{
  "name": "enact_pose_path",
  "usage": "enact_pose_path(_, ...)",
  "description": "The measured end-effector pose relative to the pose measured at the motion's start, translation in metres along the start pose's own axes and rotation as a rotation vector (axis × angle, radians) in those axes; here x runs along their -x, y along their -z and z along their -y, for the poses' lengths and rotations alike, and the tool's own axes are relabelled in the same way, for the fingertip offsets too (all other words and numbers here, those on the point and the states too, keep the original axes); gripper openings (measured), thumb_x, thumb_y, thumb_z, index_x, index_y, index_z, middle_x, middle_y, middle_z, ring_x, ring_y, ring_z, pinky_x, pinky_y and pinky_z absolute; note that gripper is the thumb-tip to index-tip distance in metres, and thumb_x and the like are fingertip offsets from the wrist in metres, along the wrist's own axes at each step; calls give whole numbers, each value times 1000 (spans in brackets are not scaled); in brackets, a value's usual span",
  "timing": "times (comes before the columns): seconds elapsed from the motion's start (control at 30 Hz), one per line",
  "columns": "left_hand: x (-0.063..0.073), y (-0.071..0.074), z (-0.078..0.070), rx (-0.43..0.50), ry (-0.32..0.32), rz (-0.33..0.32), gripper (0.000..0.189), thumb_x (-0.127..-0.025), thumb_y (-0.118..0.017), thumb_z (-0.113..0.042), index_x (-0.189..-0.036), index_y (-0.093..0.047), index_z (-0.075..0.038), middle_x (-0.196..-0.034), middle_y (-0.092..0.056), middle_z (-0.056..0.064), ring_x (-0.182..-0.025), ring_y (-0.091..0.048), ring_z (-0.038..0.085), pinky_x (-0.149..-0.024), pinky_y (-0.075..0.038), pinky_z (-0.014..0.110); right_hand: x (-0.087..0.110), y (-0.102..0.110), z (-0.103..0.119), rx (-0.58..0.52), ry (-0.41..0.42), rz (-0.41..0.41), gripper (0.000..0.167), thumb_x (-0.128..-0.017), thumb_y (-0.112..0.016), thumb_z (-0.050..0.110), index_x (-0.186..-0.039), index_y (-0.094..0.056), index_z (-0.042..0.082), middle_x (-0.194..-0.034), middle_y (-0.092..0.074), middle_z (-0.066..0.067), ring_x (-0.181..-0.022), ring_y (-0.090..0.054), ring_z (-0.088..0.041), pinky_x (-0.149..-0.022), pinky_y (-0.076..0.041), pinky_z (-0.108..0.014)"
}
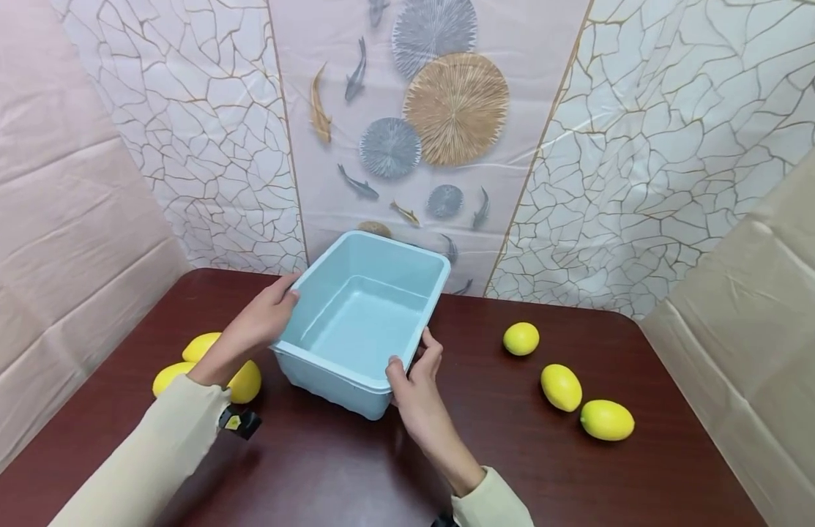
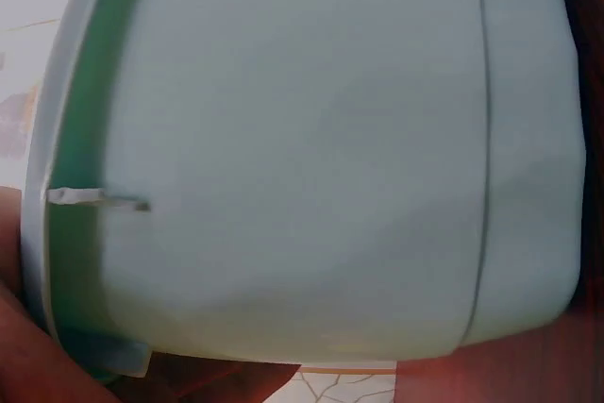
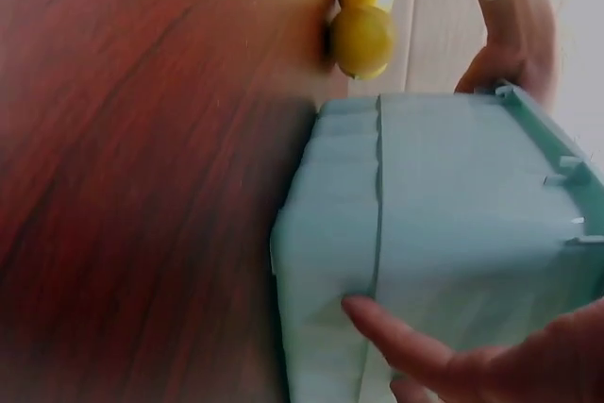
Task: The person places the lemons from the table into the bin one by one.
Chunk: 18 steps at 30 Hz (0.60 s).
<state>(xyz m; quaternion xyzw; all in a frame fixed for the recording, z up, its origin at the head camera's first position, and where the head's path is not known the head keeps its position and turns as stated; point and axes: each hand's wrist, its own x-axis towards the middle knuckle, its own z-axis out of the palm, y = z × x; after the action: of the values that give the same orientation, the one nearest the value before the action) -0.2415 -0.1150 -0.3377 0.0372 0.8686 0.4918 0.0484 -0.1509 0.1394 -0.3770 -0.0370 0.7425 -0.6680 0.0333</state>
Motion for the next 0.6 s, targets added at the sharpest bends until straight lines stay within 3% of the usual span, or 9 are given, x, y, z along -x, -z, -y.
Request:
enact_pose_path(0.17, -9, 0, -1, -102, 3, -30, 52, -116, -31, -25, -162, -35, 0, -161, -44, 22, -144, -46, 40, -117, -38, 60, 3, -7, 1, 67, -5, -10, 73, -114, -36, 23, -164, 17, 14, -167, 11, -19, -145, -34, -51, -102, -50, -66)
enact_pose_path(0.4, -21, 3, 0, -161, 14, -3, 53, -117, -31, -28, -160, -38, 3, -160, -45, 24, -146, -45, 39, -118, -38, 56, 9, -11, 5, 131, 3, -20, 76, -114, -35, 27, -165, 20, 11, -169, 11, -19, -153, -20, -47, -112, -40, -66)
enact_pose_path(0.6, -24, -4, -3, -316, -4, -20, 52, -117, -33, -31, -158, -42, -2, -157, -50, 22, -141, -50, 39, -115, -42, 57, 6, 12, 10, 183, 50, -89, 70, -108, -55, 19, -157, -7, 0, -158, -22, -27, -149, -31, -40, -122, -26, -56)
